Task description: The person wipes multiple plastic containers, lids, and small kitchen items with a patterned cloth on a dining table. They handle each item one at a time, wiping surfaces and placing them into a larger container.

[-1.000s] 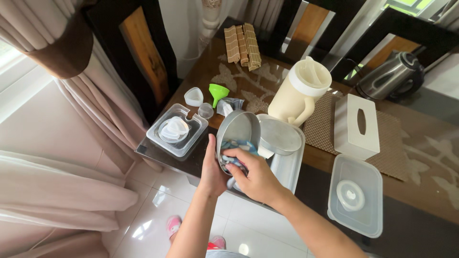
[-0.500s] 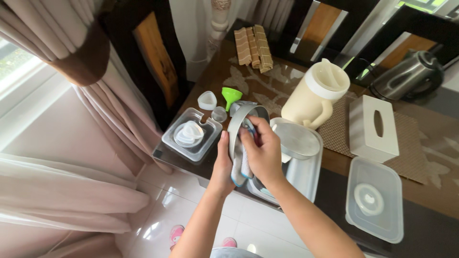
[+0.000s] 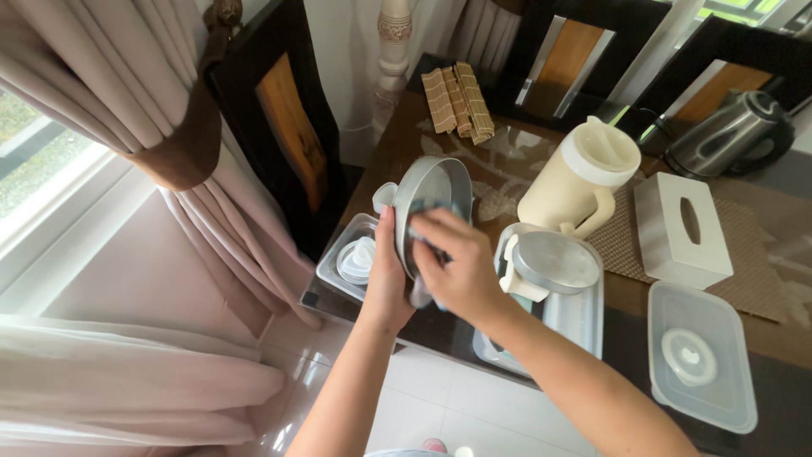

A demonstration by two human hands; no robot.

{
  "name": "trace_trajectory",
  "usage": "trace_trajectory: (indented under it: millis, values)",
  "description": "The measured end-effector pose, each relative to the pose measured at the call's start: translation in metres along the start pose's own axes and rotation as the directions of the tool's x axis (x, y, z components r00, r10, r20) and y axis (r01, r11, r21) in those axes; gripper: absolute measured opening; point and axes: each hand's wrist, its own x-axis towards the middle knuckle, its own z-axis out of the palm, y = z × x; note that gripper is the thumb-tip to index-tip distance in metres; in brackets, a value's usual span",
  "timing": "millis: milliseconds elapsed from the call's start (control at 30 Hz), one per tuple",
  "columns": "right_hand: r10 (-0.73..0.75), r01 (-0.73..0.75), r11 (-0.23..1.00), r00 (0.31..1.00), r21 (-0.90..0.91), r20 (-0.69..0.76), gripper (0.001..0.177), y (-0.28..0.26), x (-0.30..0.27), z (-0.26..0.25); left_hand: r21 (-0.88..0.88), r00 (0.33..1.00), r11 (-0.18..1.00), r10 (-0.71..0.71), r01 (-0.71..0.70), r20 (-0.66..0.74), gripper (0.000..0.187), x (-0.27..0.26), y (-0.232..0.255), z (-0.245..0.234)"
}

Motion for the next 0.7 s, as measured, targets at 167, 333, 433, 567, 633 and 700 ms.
trace_trajectory:
  millis: [167,333,433,567,633,700]
  values:
    - [-0.231,0.205,0.943,0.97,-0.262,-0.074,0.03,0.019,0.029,0.008,0.019,1.0,1.0,0.016,-0.016,-0.012,0.05,-0.001,0.0,-0.009]
    - [-0.262,0.256,0.882,0.964,-0.396,0.04,0.034,0.034,0.039,0.002,0.53,0.975,0.827,0.222,-0.187,-0.003,0.057,-0.003,0.007,-0.015]
    - [0.096,-0.076,0.951,0.994,-0.3,0.055,0.032,0.038,0.032,0.004,0.627,0.961,0.735,0.263,-0.256,0.083,0.058,-0.002,0.017,-0.013]
    - [0.081,-0.062,0.975,0.993,-0.214,0.083,0.034,0.039,0.018,0.012,0.641,0.862,0.582,0.406,-0.5,0.304,0.054,0.006,0.029,-0.015]
    - [0.215,-0.209,0.976,0.961,-0.054,0.174,0.031,0.037,0.007,0.017,0.647,0.87,0.586,0.383,-0.488,0.31,0.053,0.013,0.034,-0.017]
    - [0.361,-0.379,0.925,0.888,0.009,0.284,0.031,0.035,-0.001,0.018,0.644,0.897,0.626,0.338,-0.439,0.283,0.054,0.02,0.037,-0.021]
